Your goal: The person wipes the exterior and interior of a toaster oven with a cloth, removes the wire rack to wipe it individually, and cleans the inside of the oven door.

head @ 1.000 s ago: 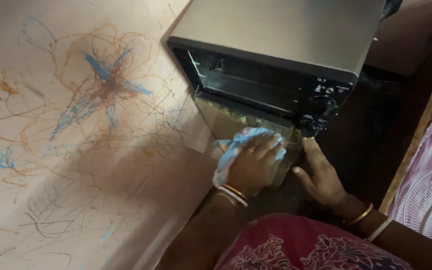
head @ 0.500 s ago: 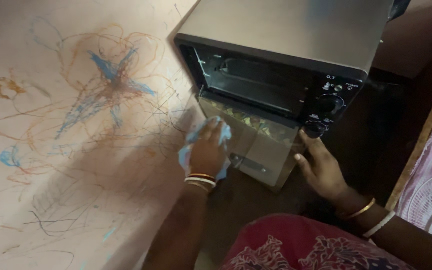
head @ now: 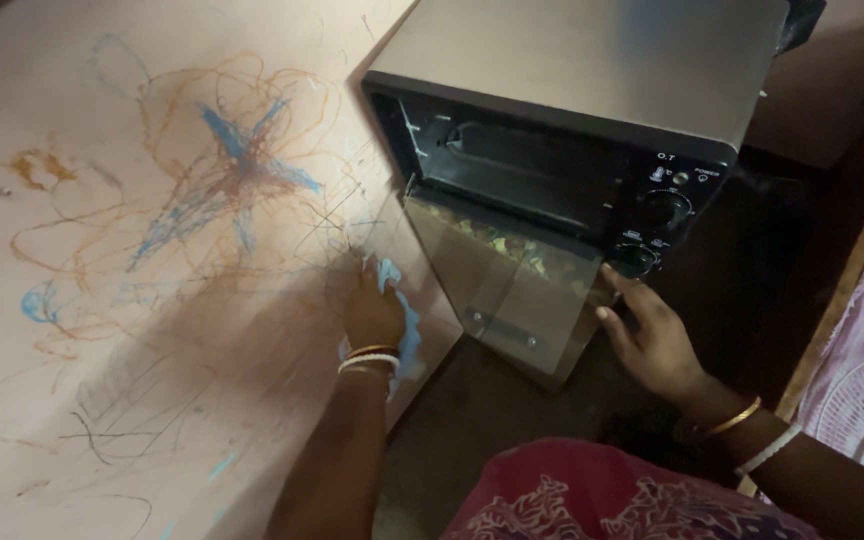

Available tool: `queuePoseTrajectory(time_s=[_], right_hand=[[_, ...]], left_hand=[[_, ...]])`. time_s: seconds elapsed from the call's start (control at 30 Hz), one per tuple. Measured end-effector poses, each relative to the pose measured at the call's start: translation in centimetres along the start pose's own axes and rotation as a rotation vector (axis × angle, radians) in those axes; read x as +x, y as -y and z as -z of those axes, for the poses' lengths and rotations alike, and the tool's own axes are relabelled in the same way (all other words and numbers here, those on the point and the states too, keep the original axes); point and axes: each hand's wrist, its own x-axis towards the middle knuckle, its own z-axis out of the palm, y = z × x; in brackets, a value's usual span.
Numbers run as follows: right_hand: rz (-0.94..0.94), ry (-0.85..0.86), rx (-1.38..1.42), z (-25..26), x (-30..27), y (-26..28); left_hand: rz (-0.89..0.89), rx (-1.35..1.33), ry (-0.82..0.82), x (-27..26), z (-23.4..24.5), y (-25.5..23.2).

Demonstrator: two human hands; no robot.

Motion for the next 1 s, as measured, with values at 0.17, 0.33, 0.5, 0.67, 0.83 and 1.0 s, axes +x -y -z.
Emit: queuePoseTrajectory(time_s=[0.17,0.33,0.5,0.67,0.83,1.0], right_hand=[[-0.339,0.2,-0.019,0.0,-0.1,0.5],[0.014,-0.029,-0.055,-0.5,-0.2,0.6],[-0.158,0.045,-0.037,0.1,0.1,2.0],[-0.157,0.033,0.048,-0.1,-0.1,1.6],[0.041,-0.082,0.062,-1.2,-1.0,-0.2],[0.053,-0.1,0.053,-1.3,-1.6,-0.3]], left_hand=[[-0.249,0.023,-0.144,-2.5,-1.1,0.0],[-0.297,0.057,-0.026,-5.7,-1.4,-1.7],[-0.329,0.116,0.171,-9.0,-0.6,-5.1],[-0.485,0.263,0.293,-11.2,-1.6,-6.9],[-0.645,0.223,0.423,-14.4,-1.8,-9.2],[-0.885,0.083,0.383,-16.4,-0.7,-10.6]])
